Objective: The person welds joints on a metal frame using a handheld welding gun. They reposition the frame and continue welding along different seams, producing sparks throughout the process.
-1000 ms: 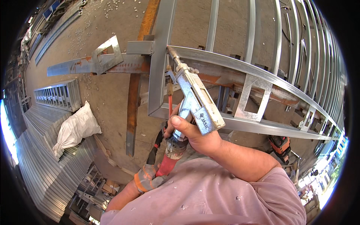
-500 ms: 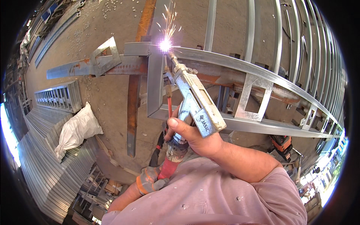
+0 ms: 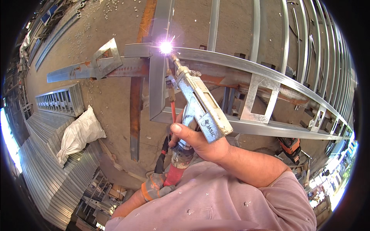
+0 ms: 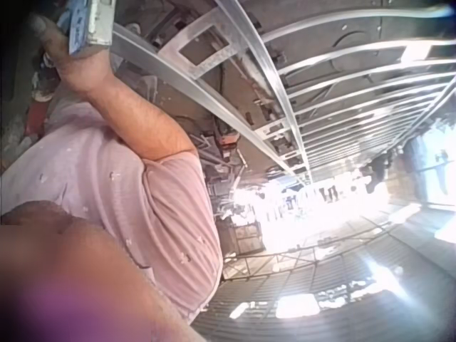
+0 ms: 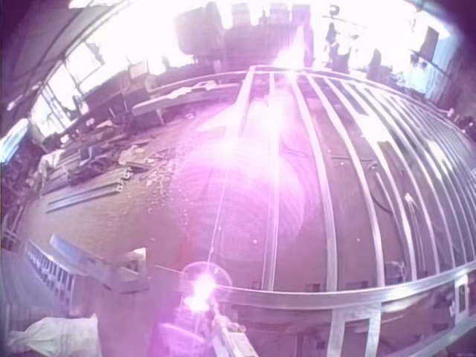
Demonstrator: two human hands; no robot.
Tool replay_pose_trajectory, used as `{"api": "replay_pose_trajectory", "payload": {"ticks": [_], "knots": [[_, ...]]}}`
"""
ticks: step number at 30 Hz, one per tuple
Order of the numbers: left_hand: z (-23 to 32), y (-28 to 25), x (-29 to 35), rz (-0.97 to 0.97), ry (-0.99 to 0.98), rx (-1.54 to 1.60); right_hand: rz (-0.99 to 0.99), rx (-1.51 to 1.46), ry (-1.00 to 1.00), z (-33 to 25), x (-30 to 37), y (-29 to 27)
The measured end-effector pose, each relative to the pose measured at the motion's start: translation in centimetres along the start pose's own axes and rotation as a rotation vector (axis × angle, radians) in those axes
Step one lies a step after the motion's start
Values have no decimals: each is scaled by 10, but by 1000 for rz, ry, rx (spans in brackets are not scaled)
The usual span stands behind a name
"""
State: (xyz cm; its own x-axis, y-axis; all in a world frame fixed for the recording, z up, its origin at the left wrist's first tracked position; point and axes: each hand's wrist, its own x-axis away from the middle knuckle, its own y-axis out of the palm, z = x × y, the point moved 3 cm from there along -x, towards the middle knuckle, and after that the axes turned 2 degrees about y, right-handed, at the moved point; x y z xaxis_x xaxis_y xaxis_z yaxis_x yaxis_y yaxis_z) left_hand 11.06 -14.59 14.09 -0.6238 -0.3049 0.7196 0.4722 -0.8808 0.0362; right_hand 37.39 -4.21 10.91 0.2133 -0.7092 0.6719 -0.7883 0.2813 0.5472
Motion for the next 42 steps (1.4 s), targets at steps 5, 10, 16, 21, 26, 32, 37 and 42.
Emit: {"api": "replay_pose_trajectory", "payload": {"ticks": [5,10,16,21,26,32,37,42], "knots": [[-1,3,0,-11,99,-37,-10,-10,4,1,2,-1],[1,5,2,-7,52,21,-22,-3,12,3,2,-1],[-1,8,3,-32,126,-35,-17,15,18,2,5,-2],[-4,10,5,-37,143,-43,-25,11,0,4,6,-1],[-8,14,8,4,82,6,-29,-7,-5,8,7,-1],[-13,17,12,22,158,-81,-32,6,-7,9,9,-2],[-10,18,11,-17,42,-69,-27,28,3,9,11,-2],[1,20,11,28,-54,4,-38,26,13,10,12,-1]]}}
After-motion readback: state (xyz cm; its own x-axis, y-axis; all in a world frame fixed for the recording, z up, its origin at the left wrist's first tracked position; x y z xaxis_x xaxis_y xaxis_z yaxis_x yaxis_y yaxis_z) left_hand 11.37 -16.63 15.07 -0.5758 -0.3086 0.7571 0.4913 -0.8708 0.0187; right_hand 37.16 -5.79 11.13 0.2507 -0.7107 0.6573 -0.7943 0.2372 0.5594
